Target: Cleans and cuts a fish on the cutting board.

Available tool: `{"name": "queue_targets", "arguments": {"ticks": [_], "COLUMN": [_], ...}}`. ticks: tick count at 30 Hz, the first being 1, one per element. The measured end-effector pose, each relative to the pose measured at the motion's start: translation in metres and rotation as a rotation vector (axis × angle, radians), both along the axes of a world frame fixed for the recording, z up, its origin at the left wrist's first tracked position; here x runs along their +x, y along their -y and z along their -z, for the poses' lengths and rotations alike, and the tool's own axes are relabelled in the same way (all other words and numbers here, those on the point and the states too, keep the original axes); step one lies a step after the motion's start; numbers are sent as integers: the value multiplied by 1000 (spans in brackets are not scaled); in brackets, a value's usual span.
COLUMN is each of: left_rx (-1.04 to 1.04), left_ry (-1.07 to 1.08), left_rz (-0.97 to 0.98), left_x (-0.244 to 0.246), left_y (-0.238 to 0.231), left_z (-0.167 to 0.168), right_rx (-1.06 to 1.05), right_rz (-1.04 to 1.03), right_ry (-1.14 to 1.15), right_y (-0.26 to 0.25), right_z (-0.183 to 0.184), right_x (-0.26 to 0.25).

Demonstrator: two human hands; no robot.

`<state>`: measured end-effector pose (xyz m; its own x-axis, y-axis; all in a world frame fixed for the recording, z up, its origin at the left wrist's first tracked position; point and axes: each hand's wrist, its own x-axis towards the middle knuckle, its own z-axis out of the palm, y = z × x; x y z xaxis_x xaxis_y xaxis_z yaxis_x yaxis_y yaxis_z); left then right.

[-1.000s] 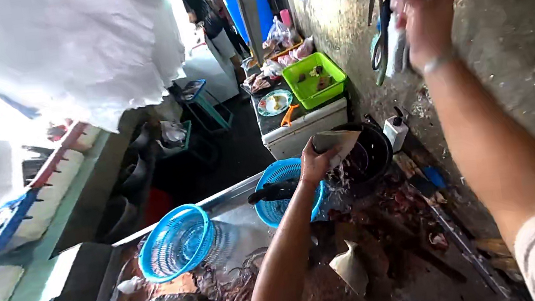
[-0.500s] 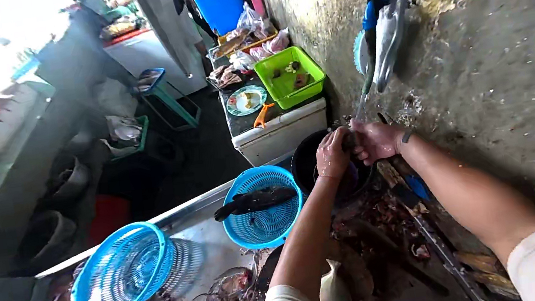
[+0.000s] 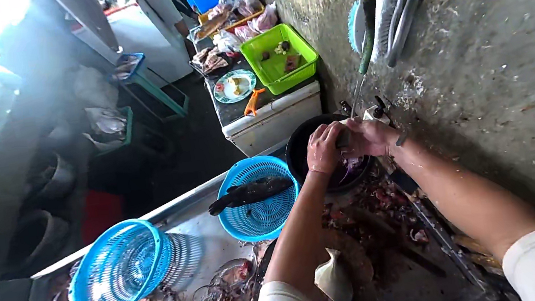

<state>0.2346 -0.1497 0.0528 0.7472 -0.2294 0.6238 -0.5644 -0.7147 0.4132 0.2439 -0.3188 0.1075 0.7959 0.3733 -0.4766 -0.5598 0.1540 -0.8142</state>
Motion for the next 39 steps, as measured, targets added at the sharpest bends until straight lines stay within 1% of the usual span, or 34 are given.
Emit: {"name": "queue_targets", "arguments": {"ticks": [2, 5, 7, 8, 9, 10, 11, 12, 13, 14, 15, 16, 18, 20, 22, 24, 25, 26, 27, 28, 29, 31, 32, 33, 34, 36, 39], "left_rx": [-8, 1, 12, 7, -7, -40, -102, -189, -291, -392, -480, -549, -614, -623, -610, -560, -543, -561, -633, -762, -939, -1319, -1478, -1594, -1663, -1707, -1713], "left_ry": [-56, -83, -139, -222, -319, -403, -463, -510, -548, -581, -628, -684, -790, -846, -844, -826, -818, -813, -806, -794, -791, -821, -829, -823, -801, -735, -733], "left_rz": [-14, -10, -22, -45, -75, -91, -82, -49, 5, 81, 165, 237, 309, 317, 295, 287, 273, 242, 192, 131, 72, -4, -17, -25, -37, -46, -51], "left_x": [-6, -14, -20, -23, -26, -27, -26, -26, -24, -22, -20, -20, -21, -22, -23, -22, -22, -21, -21, -21, -21, -18, -16, -14, -13, -11, -7], "left_y": [-3, -5, -5, -6, -7, -9, -13, -20, -28, -35, -41, -44, -42, -44, -47, -50, -50, -49, -45, -38, -28, -5, 6, 17, 26, 42, 56], "left_z": [-1, -3, -6, -9, -12, -14, -15, -14, -13, -10, -9, -10, -16, -18, -18, -19, -19, -18, -15, -12, -8, -6, -8, -10, -12, -14, -16], "right_rx": [-16, -20, -44, -95, -220, -388, -573, -723, -835, -891, -914, -892, -776, -670, -590, -618, -680, -745, -792, -808, -779, -694, -672, -649, -632, -607, -623], "right_rz": [55, -105, -74, -33, 4, 22, 3, -70, -190, -321, -459, -589, -780, -864, -894, -909, -900, -846, -709, -516, -286, 159, 291, 338, 335, 350, 371], "right_ry": [-13, -53, -31, -15, 53, 181, 384, 590, 742, 818, 838, 821, 738, 592, 508, 480, 501, 565, 668, 778, 858, 900, 906, 920, 945, 1005, 1106], "right_y": [-5, -4, -7, -9, -12, -13, -10, -2, 8, 16, 21, 22, 17, 11, 12, 12, 11, 9, 8, 8, 8, 2, -4, -11, -16, -22, -17], "right_z": [6, 15, 16, 15, 15, 13, 14, 16, 17, 15, 10, 3, -10, -20, -20, -22, -22, -21, -19, -14, -6, 12, 21, 30, 41, 59, 64], "right_x": [-3, -8, -13, -14, -16, -16, -15, -10, -5, 1, 4, 5, 6, 8, 11, 14, 14, 12, 10, 8, 5, -3, -9, -19, -31, -52, -58]}}
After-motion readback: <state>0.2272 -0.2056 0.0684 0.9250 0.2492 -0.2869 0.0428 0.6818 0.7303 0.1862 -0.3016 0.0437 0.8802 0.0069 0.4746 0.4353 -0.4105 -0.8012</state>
